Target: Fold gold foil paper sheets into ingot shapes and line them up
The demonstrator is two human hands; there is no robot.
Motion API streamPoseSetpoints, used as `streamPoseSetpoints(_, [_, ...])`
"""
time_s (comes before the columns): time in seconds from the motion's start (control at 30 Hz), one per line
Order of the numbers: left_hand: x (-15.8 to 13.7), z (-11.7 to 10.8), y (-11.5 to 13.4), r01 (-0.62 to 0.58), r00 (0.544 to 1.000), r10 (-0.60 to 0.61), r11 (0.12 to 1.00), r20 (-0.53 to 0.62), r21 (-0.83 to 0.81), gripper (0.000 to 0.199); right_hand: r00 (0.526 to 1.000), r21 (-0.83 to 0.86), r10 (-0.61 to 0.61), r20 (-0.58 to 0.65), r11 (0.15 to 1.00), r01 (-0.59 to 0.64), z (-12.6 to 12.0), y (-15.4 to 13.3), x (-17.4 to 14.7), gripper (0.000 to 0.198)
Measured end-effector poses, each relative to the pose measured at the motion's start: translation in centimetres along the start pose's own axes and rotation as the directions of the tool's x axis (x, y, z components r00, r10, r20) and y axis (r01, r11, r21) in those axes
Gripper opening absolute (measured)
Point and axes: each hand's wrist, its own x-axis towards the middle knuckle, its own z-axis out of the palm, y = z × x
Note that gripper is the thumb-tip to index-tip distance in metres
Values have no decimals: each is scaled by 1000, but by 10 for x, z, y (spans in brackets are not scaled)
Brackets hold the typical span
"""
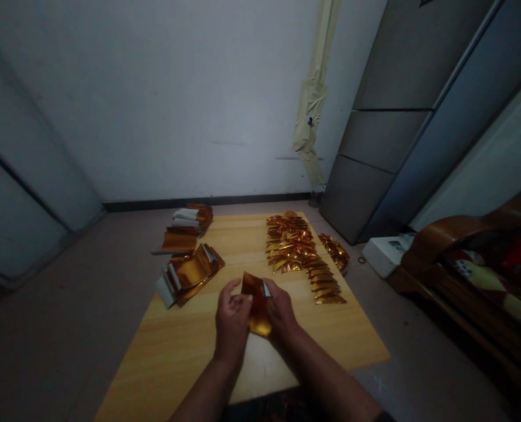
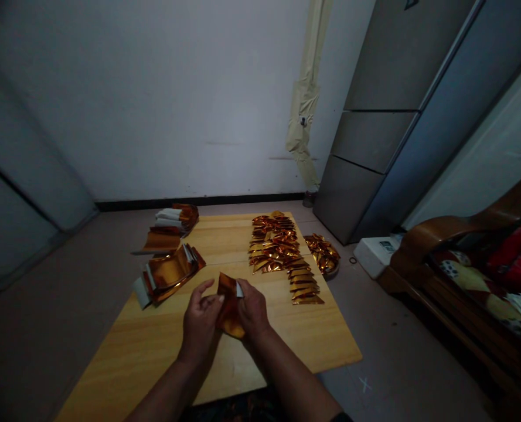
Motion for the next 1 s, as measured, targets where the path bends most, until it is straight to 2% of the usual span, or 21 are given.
streamPoseSetpoints(0.1, [19, -9, 9, 137, 991, -136, 982, 22, -133, 71, 999, 41, 50, 8, 998, -51, -5, -11, 12, 34])
streamPoseSetpoints(0.13, [25, -11, 11, 193, 980, -184, 968, 69, -159, 70, 999, 30, 43, 19, 999, -44, -7, -14, 16, 35])
streamPoseSetpoints(0.17, [30, -14, 12, 278, 953, -254, 950, 162, -141, 64, 999, 6, 22, 34, 1000, -22, -10, -16, 20, 35])
streamPoseSetpoints(0.23, [40, -18, 13, 321, 926, -288, 941, 245, -104, 46, 995, -85, -58, 80, 994, 65, -16, -19, 29, 32])
streamPoseSetpoints(0.3, [47, -21, 13, 234, 945, -215, 971, 246, -54, 35, 979, -222, -159, 125, 958, 183, -24, -21, 36, 24])
streamPoseSetpoints(0.37, [52, -23, 13, 74, 974, -77, 997, 214, 21, 29, 954, -285, -243, 177, 915, 286, -31, -20, 41, 17])
streamPoseSetpoints(0.43, [56, -25, 14, -117, 974, 92, 987, 206, 112, 22, 916, -303, -354, 190, 866, 398, -36, -17, 42, 21])
streamPoseSetpoints(0.5, [57, -28, 12, -315, 932, 260, 926, 251, 209, 17, 855, -325, -488, 176, 791, 519, -38, -12, 37, 22])
streamPoseSetpoints(0.57, [54, -34, 5, -491, 857, 390, 817, 338, 303, 16, 784, -370, -596, 174, 698, 613, -38, -5, 25, 21])
streamPoseSetpoints(0.6, [51, -38, 1, -561, 814, 427, 756, 394, 338, 17, 767, -401, -615, 183, 665, 629, -38, -1, 17, 20])
streamPoseSetpoints(0.67, [43, -47, -11, -656, 740, 445, 642, 504, 396, 23, 750, -453, -624, 220, 616, 644, -38, 7, -1, 20])
streamPoseSetpoints(0.77, [30, -62, -26, -760, 634, 393, 477, 666, 442, 35, 758, -479, -561, 332, 592, 648, -39, 15, -25, 24])
streamPoseSetpoints(0.83, [22, -69, -31, -797, 590, 326, 383, 739, 468, 44, 750, -474, -513, 418, 581, 662, -40, 17, -35, 24])
streamPoseSetpoints(0.87, [19, -72, -32, -803, 584, 300, 349, 754, 483, 47, 745, -468, -492, 451, 581, 666, -41, 16, -38, 23])
streamPoseSetpoints(1.0, [12, -76, -28, -788, 614, 277, 267, 739, 555, 54, 746, -447, -406, 528, 614, 651, -44, 12, -42, 24])
